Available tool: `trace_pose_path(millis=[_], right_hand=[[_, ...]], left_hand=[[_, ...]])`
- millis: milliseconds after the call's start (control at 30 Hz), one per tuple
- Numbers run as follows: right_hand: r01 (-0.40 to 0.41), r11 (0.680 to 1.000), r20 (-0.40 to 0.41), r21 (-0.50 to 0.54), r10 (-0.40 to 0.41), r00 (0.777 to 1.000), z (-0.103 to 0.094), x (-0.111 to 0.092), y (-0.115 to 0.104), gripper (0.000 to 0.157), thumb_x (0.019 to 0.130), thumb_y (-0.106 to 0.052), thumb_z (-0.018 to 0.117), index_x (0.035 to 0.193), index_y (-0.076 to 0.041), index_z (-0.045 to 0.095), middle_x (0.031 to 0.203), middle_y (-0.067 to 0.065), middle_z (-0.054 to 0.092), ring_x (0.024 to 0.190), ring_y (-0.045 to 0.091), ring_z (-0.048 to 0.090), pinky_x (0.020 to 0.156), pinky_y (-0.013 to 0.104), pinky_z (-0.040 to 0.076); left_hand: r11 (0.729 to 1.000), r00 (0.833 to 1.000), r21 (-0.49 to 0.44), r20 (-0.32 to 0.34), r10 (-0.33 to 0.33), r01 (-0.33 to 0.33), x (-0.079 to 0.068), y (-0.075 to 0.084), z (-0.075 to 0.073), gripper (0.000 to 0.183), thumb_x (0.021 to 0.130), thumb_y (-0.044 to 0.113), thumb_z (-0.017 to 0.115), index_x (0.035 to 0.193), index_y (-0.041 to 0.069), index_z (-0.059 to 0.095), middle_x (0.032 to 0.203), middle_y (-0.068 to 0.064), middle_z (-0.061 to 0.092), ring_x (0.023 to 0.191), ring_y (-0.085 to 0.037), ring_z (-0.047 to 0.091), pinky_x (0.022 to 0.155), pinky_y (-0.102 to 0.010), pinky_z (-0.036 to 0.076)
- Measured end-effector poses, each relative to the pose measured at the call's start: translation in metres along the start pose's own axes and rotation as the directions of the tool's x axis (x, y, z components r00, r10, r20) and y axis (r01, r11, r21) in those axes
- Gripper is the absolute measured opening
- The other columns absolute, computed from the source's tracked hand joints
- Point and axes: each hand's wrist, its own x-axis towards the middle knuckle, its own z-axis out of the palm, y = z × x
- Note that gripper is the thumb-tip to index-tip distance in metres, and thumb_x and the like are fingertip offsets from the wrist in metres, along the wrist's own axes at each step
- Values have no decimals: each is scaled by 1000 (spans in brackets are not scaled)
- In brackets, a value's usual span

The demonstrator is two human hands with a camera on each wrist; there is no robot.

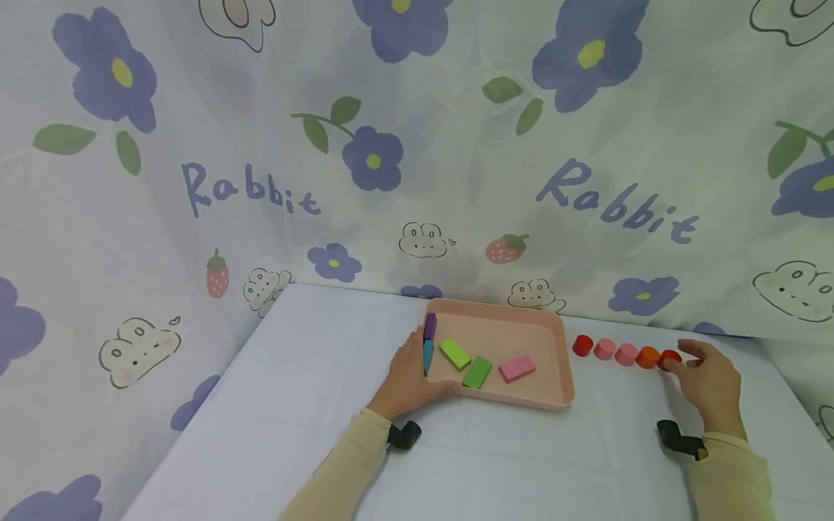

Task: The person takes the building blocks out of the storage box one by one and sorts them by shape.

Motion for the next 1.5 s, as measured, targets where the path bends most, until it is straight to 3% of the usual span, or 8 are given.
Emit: trace_pose_path(millis=[200, 600, 767, 900, 1067, 1300, 1500], right_hand=[[64, 998, -32, -2, -64, 997, -1, -7, -14, 52, 99, -16, 61, 142, 8, 47, 139, 35, 48, 115, 48, 46, 64, 33, 47], [220, 975, -70, 9, -219, 973, -2, -32, -43, 56, 97, -26, 65, 137, 9, 50, 130, 33, 53, 109, 47, 48, 68, 38, 45], [245, 970, -75, -2, -244, 967, 5, -39, -53, 55, 98, -26, 65, 138, 7, 50, 133, 32, 52, 111, 47, 48, 71, 44, 49], [270, 963, -66, 1, -269, 961, 9, -44, -61, 55, 97, -27, 67, 138, 7, 50, 132, 32, 53, 107, 46, 50, 65, 36, 47], [274, 962, -41, 15, -274, 961, 14, -52, -70, 57, 97, -29, 66, 140, 5, 50, 129, 32, 54, 105, 45, 50, 64, 35, 47], [301, 954, -49, 14, -300, 953, 23, -60, -81, 60, 95, -33, 70, 139, 4, 51, 114, 32, 57, 85, 35, 52, 56, 32, 45], [341, 940, -51, 18, -340, 939, 31, -66, -88, 56, 95, -31, 70, 138, 2, 54, 112, 30, 59, 89, 36, 53, 59, 32, 44]], left_hand=[[1000, 1000, 10, -2, 14, -14, 2, -2, 0, 131, 74, 67, 78, 162, 5, 4, 167, -16, 13, 153, -34, 14, 123, -53, 10], [1000, 1000, 4, -10, 22, -22, 1, -1, 0, 129, 74, 66, 79, 161, 3, 7, 166, -17, 15, 152, -35, 15, 122, -55, 11], [1000, 1000, 8, -4, 15, -15, 1, -1, 0, 129, 74, 66, 79, 161, 4, 7, 167, -17, 14, 153, -35, 14, 122, -54, 10], [1000, 1000, 11, -1, 10, -10, 1, 0, 0, 129, 74, 67, 78, 162, 5, 6, 167, -16, 13, 153, -35, 13, 122, -54, 10], [1000, 1000, 8, -1, 7, -7, 0, 1, 0, 129, 74, 66, 78, 162, 5, 5, 167, -17, 12, 153, -35, 13, 123, -54, 9], [1000, 1000, 6, -1, 16, -16, 0, 0, 0, 129, 75, 65, 79, 161, 5, 5, 167, -17, 13, 153, -35, 13, 122, -55, 9], [1000, 1000, 9, -5, 21, -21, 0, -1, 0, 129, 75, 65, 79, 161, 3, 6, 167, -18, 13, 153, -35, 14, 122, -55, 10]])
